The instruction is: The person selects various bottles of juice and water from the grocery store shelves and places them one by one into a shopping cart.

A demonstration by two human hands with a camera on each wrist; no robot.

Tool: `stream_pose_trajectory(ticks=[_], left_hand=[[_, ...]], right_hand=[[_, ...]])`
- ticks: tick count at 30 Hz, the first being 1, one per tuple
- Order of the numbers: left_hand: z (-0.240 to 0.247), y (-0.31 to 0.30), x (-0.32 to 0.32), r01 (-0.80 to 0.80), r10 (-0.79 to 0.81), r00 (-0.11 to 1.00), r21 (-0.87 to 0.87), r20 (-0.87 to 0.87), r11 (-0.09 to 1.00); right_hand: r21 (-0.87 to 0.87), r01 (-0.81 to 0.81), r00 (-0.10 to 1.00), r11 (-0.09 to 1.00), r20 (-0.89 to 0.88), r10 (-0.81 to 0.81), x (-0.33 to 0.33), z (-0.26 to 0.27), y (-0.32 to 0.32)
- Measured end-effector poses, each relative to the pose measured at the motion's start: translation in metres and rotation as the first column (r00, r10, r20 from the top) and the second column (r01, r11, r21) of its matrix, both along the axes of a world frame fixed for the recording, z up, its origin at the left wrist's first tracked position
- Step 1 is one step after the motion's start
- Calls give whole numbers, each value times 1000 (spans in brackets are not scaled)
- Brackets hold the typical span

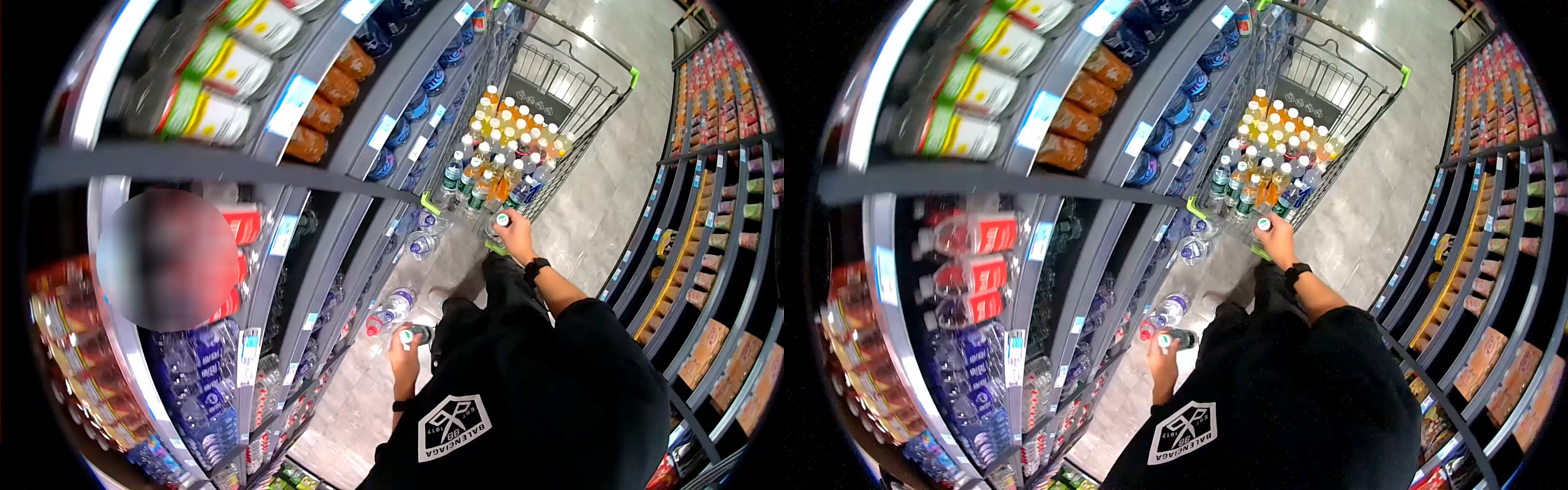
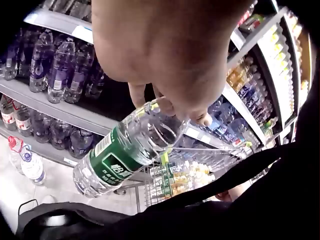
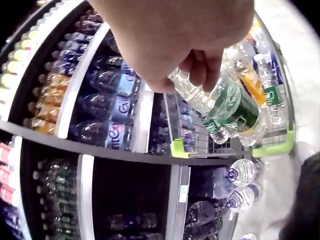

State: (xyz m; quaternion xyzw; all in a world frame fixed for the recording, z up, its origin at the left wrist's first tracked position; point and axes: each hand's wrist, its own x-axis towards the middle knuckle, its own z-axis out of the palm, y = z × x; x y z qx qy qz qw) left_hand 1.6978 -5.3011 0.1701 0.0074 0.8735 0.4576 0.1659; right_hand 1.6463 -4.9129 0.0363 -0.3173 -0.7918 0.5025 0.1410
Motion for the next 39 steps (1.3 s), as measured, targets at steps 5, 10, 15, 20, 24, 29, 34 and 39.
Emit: stream_pose_trajectory(ticks=[5, 10, 15, 20, 24, 29, 34, 39], left_hand=[[-1, 59, 7, -42, 39, 998, 79, 43, 996], [17, 88, 8, -61, 60, 998, 28, 26, 998], [31, 106, -4, -57, 56, 997, 4, 48, 998], [34, 128, -32, 5, -4, 996, -16, 88, 1000], [33, 157, -62, 73, -71, 985, -9, 155, 997], [39, 184, -92, 244, -248, 968, -68, -48, 967], [38, 162, -82, 271, -276, 961, -181, -6, 945], [33, 128, -59, 299, -282, 954, -329, 100, 896]], right_hand=[[-52, -31, 982, 998, 183, 40, -32, -70, 54], [-208, 127, 955, 970, 290, -63, -53, -165, 55], [-471, -466, 860, 749, -40, 509, -55, -135, 19], [-450, -893, 172, 14, -313, 934, -35, 0, -35], [-349, -937, 96, -32, -344, 934, -30, 72, -47], [-252, -865, 443, 434, 21, 896, -35, 50, -24], [-313, -322, 945, 893, -53, 322, -48, -12, 6], [-410, -106, 994, 906, -48, 95, -90, -43, 37]])
